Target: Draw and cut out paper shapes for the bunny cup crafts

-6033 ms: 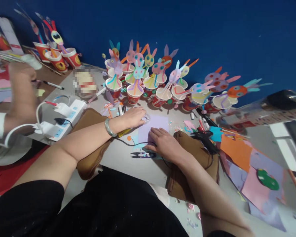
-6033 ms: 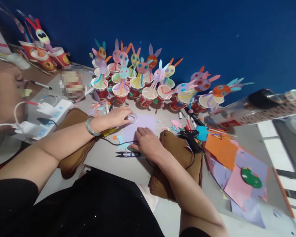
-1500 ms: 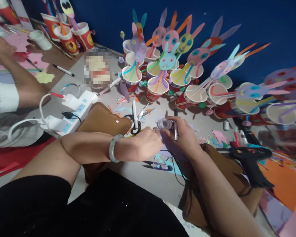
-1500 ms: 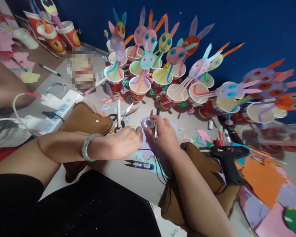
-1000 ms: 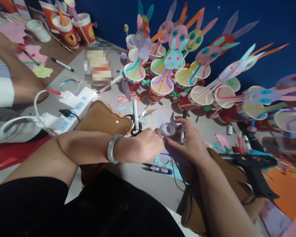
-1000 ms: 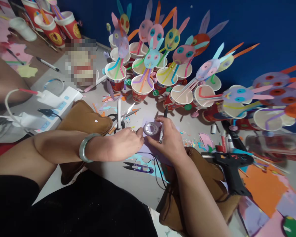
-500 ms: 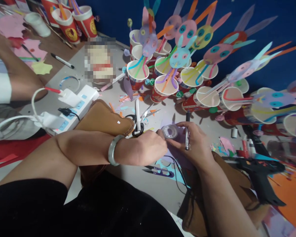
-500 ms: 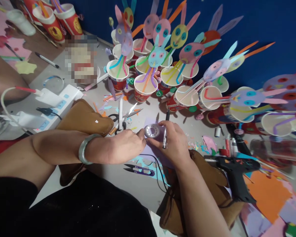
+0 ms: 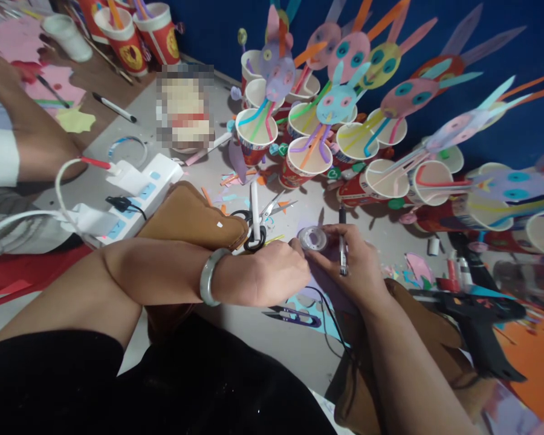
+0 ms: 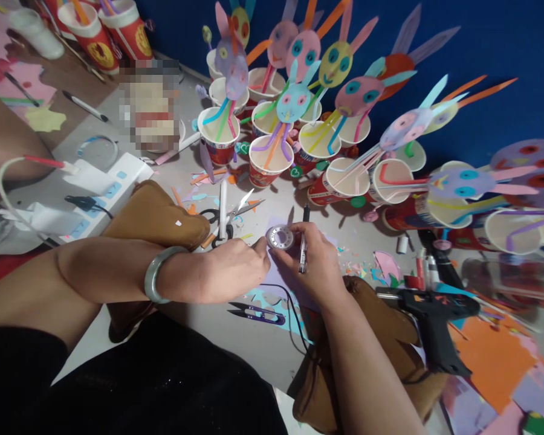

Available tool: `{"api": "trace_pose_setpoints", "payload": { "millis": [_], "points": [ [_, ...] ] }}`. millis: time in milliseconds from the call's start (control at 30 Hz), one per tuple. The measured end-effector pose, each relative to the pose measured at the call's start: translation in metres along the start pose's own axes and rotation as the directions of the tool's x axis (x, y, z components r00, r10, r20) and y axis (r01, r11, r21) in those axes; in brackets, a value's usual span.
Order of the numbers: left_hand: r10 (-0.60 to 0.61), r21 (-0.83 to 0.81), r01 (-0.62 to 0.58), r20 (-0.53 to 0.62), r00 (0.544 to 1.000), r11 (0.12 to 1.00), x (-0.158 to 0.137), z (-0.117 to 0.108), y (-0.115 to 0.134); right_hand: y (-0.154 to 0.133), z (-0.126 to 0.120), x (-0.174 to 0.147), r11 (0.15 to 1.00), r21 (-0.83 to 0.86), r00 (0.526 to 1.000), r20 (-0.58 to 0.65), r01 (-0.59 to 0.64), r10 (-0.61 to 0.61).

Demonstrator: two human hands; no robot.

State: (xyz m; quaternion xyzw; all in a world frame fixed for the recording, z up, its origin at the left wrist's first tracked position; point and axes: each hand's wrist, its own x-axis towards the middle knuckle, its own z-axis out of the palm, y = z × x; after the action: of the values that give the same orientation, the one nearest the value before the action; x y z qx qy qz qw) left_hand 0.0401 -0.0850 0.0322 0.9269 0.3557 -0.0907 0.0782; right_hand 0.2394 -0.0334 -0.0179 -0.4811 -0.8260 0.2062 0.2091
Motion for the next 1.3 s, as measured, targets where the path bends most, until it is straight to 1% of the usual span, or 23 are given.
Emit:
{"api": "trace_pose_setpoints", "payload": {
  "millis": [167, 300, 400, 533, 800, 967, 1100, 1300],
  "points": [
    [-0.016, -0.029, 0.017, 0.023, 1.000, 0.999, 0.001, -0.002, 0.000, -0.003, -0.005, 0.002, 0.999, 0.047, 0.997, 0.071, -0.014, 0.010],
    [-0.023, -0.039, 0.024, 0.013, 1.000, 0.999, 0.001, -0.001, 0.000, -0.001, -0.001, 0.002, 0.997, 0.044, 0.998, 0.010, -0.058, 0.058],
    [-0.016, -0.038, 0.016, -0.006, 1.000, 0.999, 0.002, 0.001, 0.000, 0.002, 0.005, 0.002, 0.998, 0.024, 0.998, -0.021, -0.064, 0.064],
    [-0.009, -0.047, 0.008, -0.021, 1.000, 0.999, 0.001, 0.006, 0.000, 0.003, 0.008, 0.001, 0.997, 0.020, 0.997, -0.038, -0.070, 0.071],
    [0.035, -0.026, -0.038, -0.121, 0.992, 0.999, -0.005, 0.010, -0.002, 0.000, 0.008, 0.003, 0.996, 0.008, 0.994, -0.063, -0.090, 0.091],
    [0.031, -0.045, -0.034, -0.077, 0.997, 0.998, -0.005, 0.007, -0.002, -0.002, 0.007, 0.004, 0.996, -0.003, 0.994, -0.053, -0.094, 0.094],
    [0.031, -0.038, -0.035, -0.099, 0.995, 0.999, -0.005, 0.009, -0.002, -0.002, 0.006, 0.004, 0.995, 0.005, 0.994, -0.043, -0.103, 0.103],
    [0.029, -0.051, -0.034, -0.095, 0.995, 0.998, -0.004, 0.009, -0.002, -0.002, 0.005, 0.003, 0.996, -0.005, 0.994, -0.051, -0.092, 0.092]
  ]
}}
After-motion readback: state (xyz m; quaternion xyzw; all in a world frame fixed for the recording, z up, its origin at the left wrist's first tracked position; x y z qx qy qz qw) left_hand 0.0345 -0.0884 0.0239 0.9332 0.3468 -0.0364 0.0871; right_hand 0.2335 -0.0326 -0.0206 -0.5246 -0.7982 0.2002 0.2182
